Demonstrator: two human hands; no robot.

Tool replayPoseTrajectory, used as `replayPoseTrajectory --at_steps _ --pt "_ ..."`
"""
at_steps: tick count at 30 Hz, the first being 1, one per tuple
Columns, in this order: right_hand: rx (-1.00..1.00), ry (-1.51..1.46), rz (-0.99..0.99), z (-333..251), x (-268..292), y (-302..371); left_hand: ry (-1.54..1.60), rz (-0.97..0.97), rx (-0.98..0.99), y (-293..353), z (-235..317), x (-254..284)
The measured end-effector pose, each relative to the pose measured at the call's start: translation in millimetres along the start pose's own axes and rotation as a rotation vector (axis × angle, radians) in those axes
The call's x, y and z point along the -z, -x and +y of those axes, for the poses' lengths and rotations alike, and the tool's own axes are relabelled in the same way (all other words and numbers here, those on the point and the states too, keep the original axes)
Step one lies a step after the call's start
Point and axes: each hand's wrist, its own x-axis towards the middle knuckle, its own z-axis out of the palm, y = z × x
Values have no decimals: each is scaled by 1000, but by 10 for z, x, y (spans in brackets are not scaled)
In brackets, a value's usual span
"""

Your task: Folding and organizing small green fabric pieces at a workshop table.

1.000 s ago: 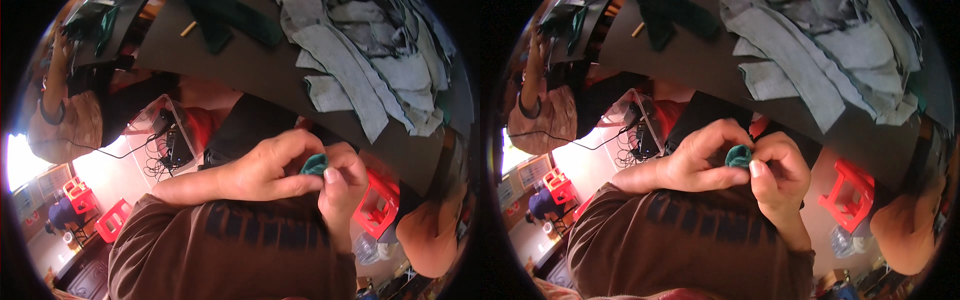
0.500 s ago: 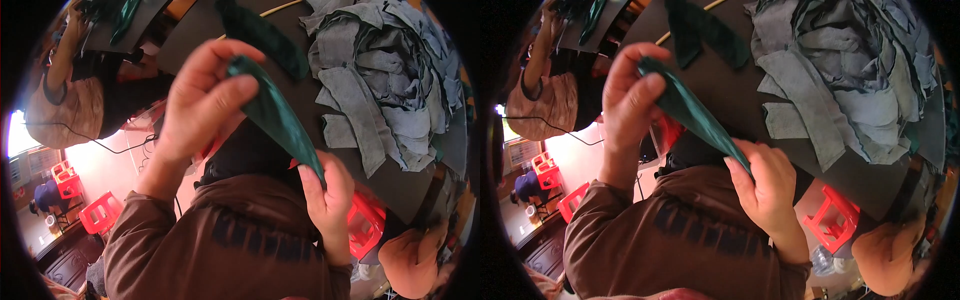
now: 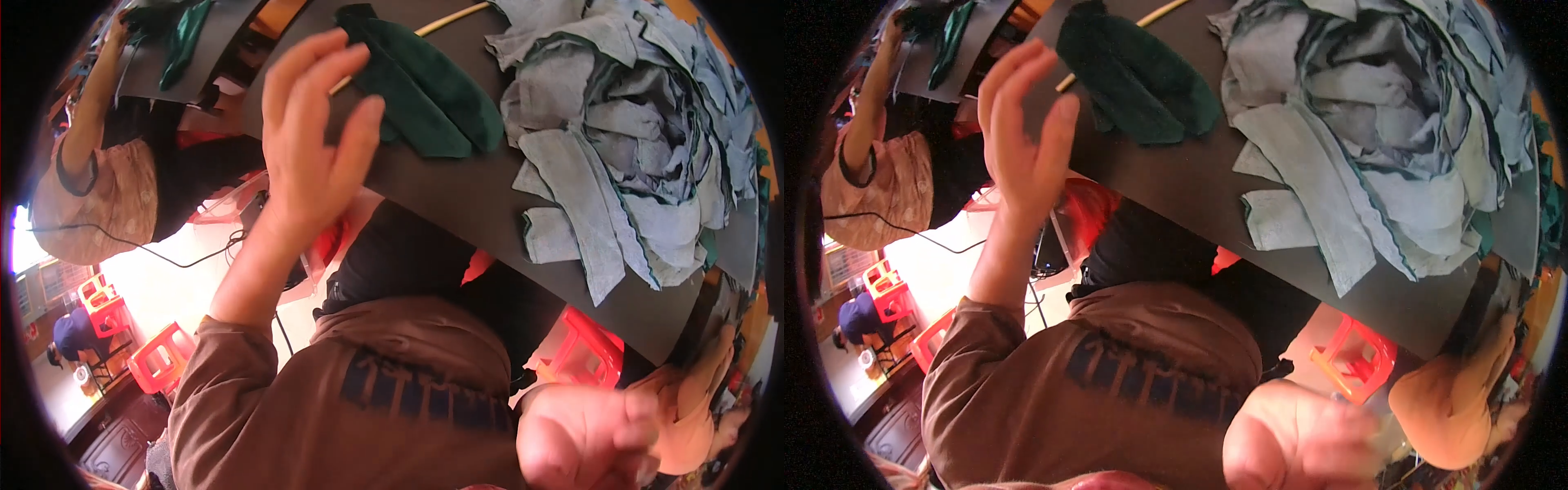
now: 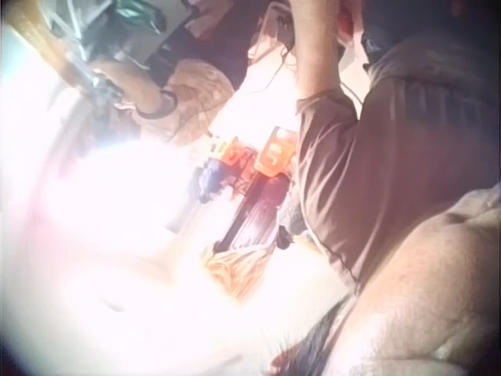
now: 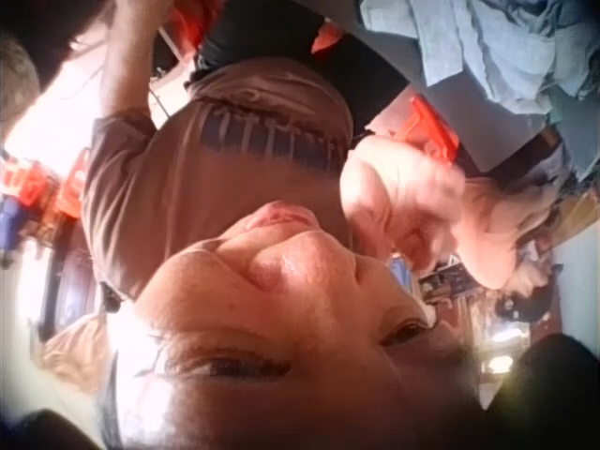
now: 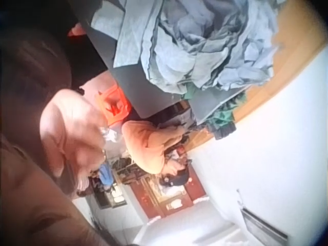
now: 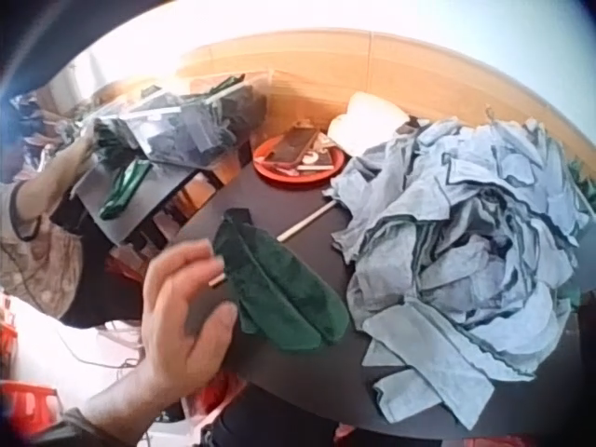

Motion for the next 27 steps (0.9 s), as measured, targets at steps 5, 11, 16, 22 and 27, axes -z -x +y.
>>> replayPoseTrajectory --at_steps 5,11,16,22,27 --pt "85 -140 149 -281 -189 19 142 -181 -171 124 384 -89" --pt "224 -322 354 -400 -135 -57 340 -278 -386 164 848 -461" --pt "348 -492 545 -387 -216 -116 256 -379 -390 129 1172 -751" --pt "485 -660 737 -417 -80 -162 181 -463 -360 170 1290 -983" --pt "414 -418 690 -439 71 -89 104 -561 -420 128 1315 -993"
